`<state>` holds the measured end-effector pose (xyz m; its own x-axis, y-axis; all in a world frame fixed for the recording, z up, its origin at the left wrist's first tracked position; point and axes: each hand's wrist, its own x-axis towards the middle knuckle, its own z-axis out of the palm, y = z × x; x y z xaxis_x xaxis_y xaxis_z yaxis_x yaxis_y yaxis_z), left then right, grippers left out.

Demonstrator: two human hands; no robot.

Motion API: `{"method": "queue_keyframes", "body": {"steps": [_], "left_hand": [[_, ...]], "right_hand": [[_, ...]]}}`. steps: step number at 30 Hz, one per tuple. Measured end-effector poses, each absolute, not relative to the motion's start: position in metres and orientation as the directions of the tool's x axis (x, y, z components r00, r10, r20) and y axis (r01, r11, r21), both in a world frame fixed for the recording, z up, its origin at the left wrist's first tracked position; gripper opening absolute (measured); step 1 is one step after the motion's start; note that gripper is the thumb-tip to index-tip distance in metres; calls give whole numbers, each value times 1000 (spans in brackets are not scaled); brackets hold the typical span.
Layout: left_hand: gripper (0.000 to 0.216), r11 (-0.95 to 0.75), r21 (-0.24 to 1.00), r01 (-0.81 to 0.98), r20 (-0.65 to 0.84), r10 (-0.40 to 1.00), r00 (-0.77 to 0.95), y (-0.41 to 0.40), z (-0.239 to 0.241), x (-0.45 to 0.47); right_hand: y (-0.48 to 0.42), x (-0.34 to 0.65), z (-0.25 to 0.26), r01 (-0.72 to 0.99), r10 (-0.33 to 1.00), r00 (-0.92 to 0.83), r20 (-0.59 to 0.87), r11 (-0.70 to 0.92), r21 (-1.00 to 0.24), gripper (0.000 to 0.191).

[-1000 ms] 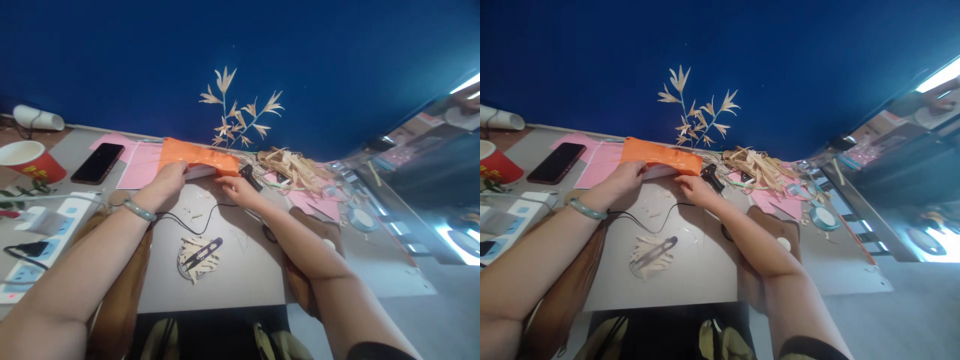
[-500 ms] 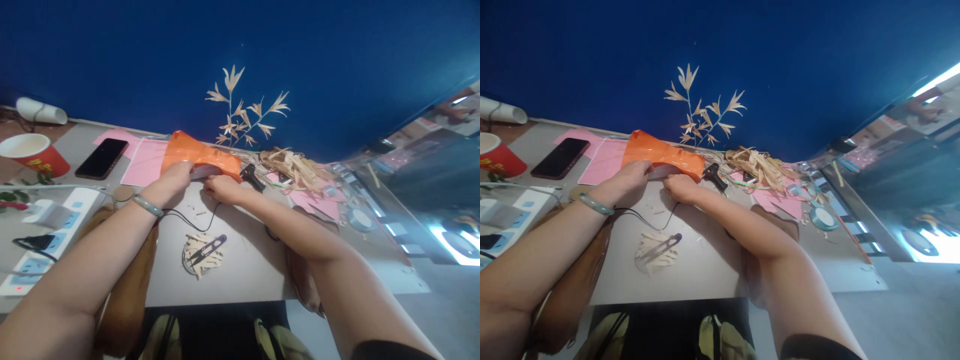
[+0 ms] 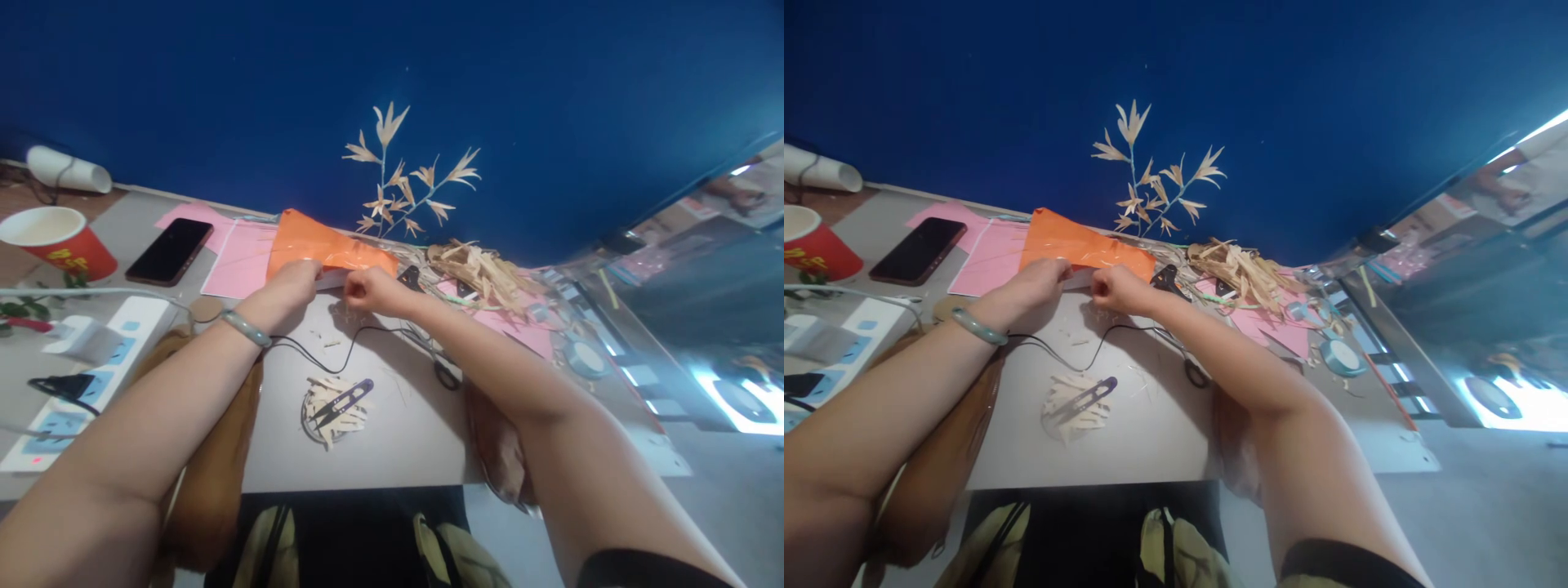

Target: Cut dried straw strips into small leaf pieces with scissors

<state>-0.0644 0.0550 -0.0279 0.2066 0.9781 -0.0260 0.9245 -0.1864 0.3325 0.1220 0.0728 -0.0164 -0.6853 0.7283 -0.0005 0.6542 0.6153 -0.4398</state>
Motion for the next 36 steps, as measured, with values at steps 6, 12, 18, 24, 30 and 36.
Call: {"method": "queue_keyframes", "body": {"steps": [6,12,18,24,30,36], "left_hand": [[25,-192,394,899,44,981,190,45,-26,-63],[20,-222,427,877,51,974,222,43,-20,-63],[20,-203,413,888,24,977,212,39,-15,-61],[21,-182,405,896,27,982,187,40,-16,-61],[20,-195,396,897,21,979,204,46,-25,-64],[21,-217,329,919,46,976,214,52,-29,-64]], "right_hand": [[43,151,-7,572,790,-612,-28,418,-705,5],[4,177,-7,639,763,-612,-205,326,-696,5],[-5,182,-18,679,754,-590,-291,267,-684,10],[8,174,-26,533,828,-535,-168,177,-827,14],[25,147,-29,375,906,-419,-56,117,-920,16],[34,123,-33,370,889,-451,-75,110,-922,14]]}}
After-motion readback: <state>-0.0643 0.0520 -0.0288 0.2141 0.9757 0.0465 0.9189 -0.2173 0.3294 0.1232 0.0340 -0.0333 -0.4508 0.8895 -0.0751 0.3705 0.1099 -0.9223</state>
